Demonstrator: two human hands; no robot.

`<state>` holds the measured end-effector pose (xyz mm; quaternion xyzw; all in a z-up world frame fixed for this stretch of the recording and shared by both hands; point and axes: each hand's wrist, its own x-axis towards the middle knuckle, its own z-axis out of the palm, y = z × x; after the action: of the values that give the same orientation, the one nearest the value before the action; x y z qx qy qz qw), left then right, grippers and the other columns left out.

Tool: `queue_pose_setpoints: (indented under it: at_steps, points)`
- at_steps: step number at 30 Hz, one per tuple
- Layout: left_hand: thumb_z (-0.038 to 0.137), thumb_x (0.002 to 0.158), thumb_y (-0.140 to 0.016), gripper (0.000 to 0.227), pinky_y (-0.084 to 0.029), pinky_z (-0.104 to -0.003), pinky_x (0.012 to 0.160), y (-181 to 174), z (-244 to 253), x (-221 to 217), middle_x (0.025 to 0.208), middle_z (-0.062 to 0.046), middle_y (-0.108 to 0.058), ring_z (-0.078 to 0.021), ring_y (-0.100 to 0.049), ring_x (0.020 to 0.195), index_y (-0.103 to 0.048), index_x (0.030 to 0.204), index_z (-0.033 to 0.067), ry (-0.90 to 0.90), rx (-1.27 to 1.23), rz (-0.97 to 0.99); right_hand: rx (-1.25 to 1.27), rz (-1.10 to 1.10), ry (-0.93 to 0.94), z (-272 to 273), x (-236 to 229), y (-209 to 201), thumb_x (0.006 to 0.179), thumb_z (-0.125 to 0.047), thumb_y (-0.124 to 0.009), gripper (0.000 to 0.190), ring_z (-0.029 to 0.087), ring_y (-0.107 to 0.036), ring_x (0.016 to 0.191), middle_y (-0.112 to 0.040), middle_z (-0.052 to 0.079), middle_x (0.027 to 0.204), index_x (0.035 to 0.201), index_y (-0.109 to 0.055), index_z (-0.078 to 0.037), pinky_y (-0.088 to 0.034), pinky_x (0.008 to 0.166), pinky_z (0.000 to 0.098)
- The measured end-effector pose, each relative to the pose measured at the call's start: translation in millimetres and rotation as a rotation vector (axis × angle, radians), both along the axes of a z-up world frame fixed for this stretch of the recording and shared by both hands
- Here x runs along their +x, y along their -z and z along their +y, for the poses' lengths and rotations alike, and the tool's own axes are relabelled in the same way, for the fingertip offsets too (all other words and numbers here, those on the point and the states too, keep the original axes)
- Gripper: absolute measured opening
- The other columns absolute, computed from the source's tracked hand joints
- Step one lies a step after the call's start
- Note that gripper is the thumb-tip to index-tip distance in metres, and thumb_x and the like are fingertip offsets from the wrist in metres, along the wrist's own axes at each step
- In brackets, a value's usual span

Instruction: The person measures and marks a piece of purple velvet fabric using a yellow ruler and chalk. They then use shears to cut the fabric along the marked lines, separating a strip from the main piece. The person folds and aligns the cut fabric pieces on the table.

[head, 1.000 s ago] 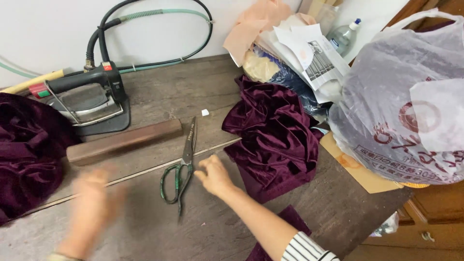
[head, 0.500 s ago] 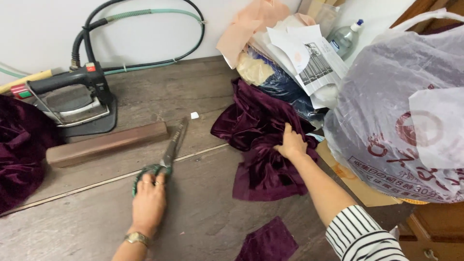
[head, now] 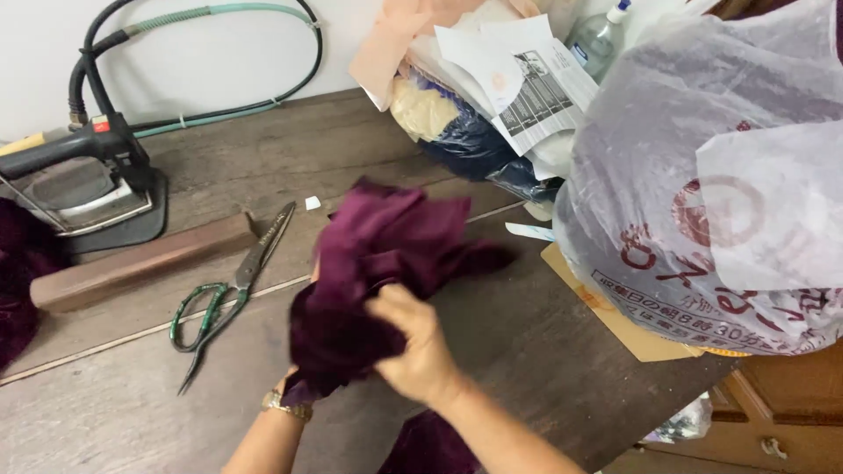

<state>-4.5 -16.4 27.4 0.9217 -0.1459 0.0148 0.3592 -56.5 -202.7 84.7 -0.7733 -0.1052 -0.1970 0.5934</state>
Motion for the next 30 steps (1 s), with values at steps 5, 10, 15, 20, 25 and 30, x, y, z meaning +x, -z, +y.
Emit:
queue_pose_setpoints:
  at_steps: [5,10,15,20,25,30]
  points:
    - [0.025,0.073,-0.063,0.061,-0.038,-0.051,0.094,-36.0,3.2,-8.7,0.119,-0.02,-0.043,-0.0405,-0.046,0.112,-0.038,0.129,0.0177,-0.111,0.121,0.063,0.012,-0.042,-0.217,-1.2,0.2,7.5,0.068,0.001,-0.075,0.03,0.025,-0.059,0.081,-0.057,0.008,0.084,0.096,-0.069,-0.008,-0.051,0.078,0.0353]
    - [0.018,0.087,-0.045,0.03,-0.047,-0.054,0.083,-65.7,19.4,-20.6,0.1,-0.018,-0.058,-0.0415,-0.059,0.096,-0.048,0.117,0.0201,-0.258,0.24,0.128,-0.011,0.145,-0.352,-10.2,0.7,6.8,0.075,-0.001,-0.072,0.028,0.023,-0.057,0.087,-0.055,0.01,0.09,0.102,-0.063,-0.004,-0.049,0.08,0.0398]
    - [0.013,0.096,-0.037,0.024,-0.054,-0.049,0.074,-54.5,51.8,-38.0,0.092,-0.014,-0.063,-0.0379,-0.067,0.085,-0.053,0.11,0.0226,-0.382,0.45,0.116,-0.183,0.453,-0.366,-39.5,19.1,74.4,0.083,-0.011,-0.072,0.048,0.043,-0.059,0.107,-0.055,0.028,0.112,0.125,-0.054,0.002,-0.048,0.092,0.0513]
    - [0.017,0.09,-0.055,0.038,-0.057,-0.036,0.07,-30.1,59.3,-59.6,0.103,-0.004,-0.052,-0.0269,-0.061,0.095,-0.048,0.126,0.0254,-0.414,0.868,-0.093,-0.274,0.624,-0.254,-71.5,11.2,78.3,0.089,-0.01,-0.066,0.039,0.047,-0.062,0.105,-0.056,0.034,0.112,0.123,-0.058,0.007,-0.051,0.089,0.0507]
    - [0.045,0.063,-0.08,0.104,-0.043,-0.051,0.096,-47.9,40.4,-70.4,0.132,-0.015,-0.043,-0.0365,-0.044,0.125,-0.028,0.151,0.0284,-0.019,0.487,0.234,-0.27,0.762,-0.293,-61.2,5.0,76.8,0.082,-0.031,-0.076,0.075,0.04,-0.054,0.12,-0.045,0.025,0.129,0.141,-0.041,-0.003,-0.048,0.099,0.0473]
    - [0.029,0.069,-0.085,0.071,-0.037,-0.053,0.103,-48.6,74.9,-73.3,0.122,-0.023,-0.052,-0.0446,-0.049,0.121,-0.056,0.13,0.0045,-0.285,-0.146,-0.165,-0.466,0.464,-0.46,2.1,1.0,24.6,0.066,-0.039,-0.087,0.11,0.054,-0.021,0.135,-0.02,0.028,0.144,0.152,-0.023,-0.013,-0.019,0.11,0.0657]
